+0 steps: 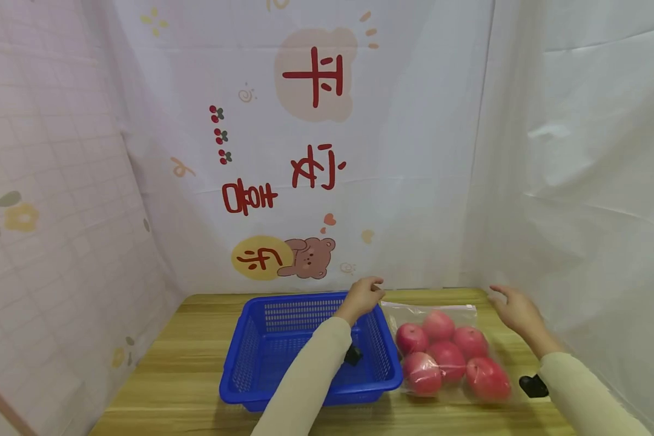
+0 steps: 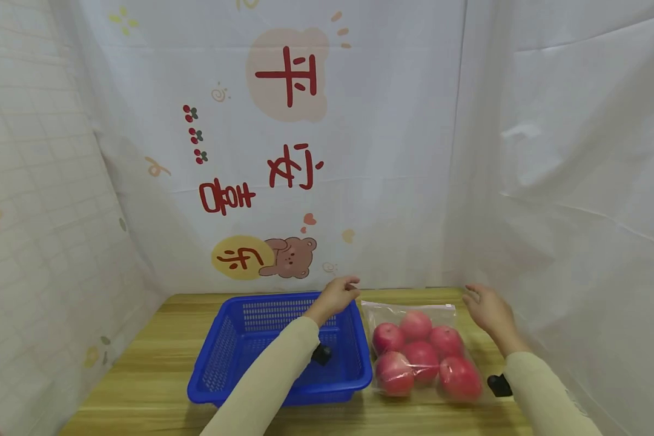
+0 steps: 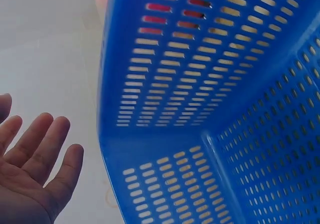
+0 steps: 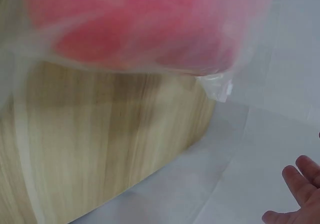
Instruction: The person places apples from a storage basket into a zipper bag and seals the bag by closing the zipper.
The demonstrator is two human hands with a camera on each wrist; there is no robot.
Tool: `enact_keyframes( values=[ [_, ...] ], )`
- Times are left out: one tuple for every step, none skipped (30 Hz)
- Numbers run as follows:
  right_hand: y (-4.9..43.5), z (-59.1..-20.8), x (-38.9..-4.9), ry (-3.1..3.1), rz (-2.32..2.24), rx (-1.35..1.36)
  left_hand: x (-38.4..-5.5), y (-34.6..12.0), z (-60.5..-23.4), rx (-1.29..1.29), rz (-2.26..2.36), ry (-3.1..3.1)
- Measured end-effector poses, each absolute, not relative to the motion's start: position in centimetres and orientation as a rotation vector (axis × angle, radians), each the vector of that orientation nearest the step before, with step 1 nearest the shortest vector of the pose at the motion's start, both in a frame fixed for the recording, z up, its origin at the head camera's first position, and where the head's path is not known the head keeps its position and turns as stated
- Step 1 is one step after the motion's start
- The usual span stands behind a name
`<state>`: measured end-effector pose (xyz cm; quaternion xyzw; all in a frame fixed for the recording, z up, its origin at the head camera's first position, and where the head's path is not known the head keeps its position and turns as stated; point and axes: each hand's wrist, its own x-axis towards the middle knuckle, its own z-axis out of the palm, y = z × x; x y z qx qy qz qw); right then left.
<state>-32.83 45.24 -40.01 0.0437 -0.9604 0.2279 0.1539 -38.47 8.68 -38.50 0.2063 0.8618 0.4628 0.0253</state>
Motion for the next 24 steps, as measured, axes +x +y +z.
enact_keyframes(
  values=[
    [45.2,-40.2,-32.9,-2.759,0.653,0.132,-38.5,8.5,-38.5,0.632,1.435,2.660],
    [45.1,-40.4,-33.0,-2.759,0.648,0.136,-38.6,8.2,-38.5,0.628,1.437,2.661],
    [45.0,-40.5,-33.1,-2.760,0.644,0.140,-38.6,8.0,-38.5,0.623,1.434,2.669],
    [44.9,-40.6,-33.2,-2.760,0.644,0.144,-38.7,7.8,-38.5,0.624,1.427,2.681],
    [44.8,-40.8,-33.2,-2.763,0.646,0.146,-38.7,7.5,-38.4,0.622,1.423,2.687],
    [44.6,-40.8,-33.3,-2.763,0.647,0.147,-38.8,7.2,-38.4,0.621,1.416,2.699],
    [44.5,-40.9,-33.4,-2.765,0.647,0.151,-38.8,6.9,-38.3,0.615,1.406,2.710],
    [44.3,-40.9,-33.5,-2.764,0.645,0.153,-38.8,6.6,-38.3,0.611,1.399,2.717],
    [44.1,-40.9,-33.6,-2.761,0.647,0.161,-38.8,6.2,-38.2,0.607,1.394,2.725],
    [43.9,-40.9,-33.7,-2.759,0.649,0.169,-38.9,5.8,-38.1,0.606,1.390,2.731],
    [43.7,-40.9,-33.8,-2.756,0.651,0.177,-38.8,5.4,-38.1,0.603,1.384,2.734],
    [43.5,-40.9,-33.9,-2.757,0.652,0.182,-38.8,5.0,-38.0,0.600,1.373,2.741],
    [43.2,-41.0,-34.0,-2.761,0.649,0.183,-38.7,4.6,-38.0,0.599,1.360,2.749],
    [43.0,-41.1,-34.1,-2.766,0.646,0.184,-38.7,4.2,-37.9,0.603,1.343,2.760],
    [42.8,-41.3,-34.2,-2.773,0.641,0.182,-38.6,3.7,-37.9,0.607,1.315,2.779],
    [42.7,-41.4,-34.2,-2.782,0.633,0.176,-38.6,3.3,-37.9,0.613,1.279,2.801],
    [42.6,-41.5,-34.2,-2.790,0.622,0.170,-38.5,2.9,-37.9,0.615,1.242,2.826],
    [42.5,-41.6,-34.3,-2.798,0.613,0.164,-38.4,2.5,-38.0,0.618,1.193,2.859],
    [42.4,-41.6,-34.2,-2.803,0.605,0.160,-38.4,2.1,-38.0,0.614,1.129,2.895],
    [42.3,-41.7,-34.1,-2.806,0.602,0.161,-38.3,1.7,-38.1,0.608,1.067,2.932],
    [42.2,-41.6,-34.0,-2.808,0.601,0.161,-38.2,1.4,-38.2,0.599,0.995,2.973],
    [42.1,-41.6,-33.8,-2.809,0.600,0.160,-38.2,1.0,-38.2,0.592,0.920,3.014],
    [42.0,-41.5,-33.7,-2.811,0.598,0.158,-38.1,0.6,-38.3,0.581,0.843,3.050],
    [41.8,-41.4,-33.6,-2.811,0.597,0.161,-38.0,0.3,-38.4,0.574,0.764,3.087]
  ],
)
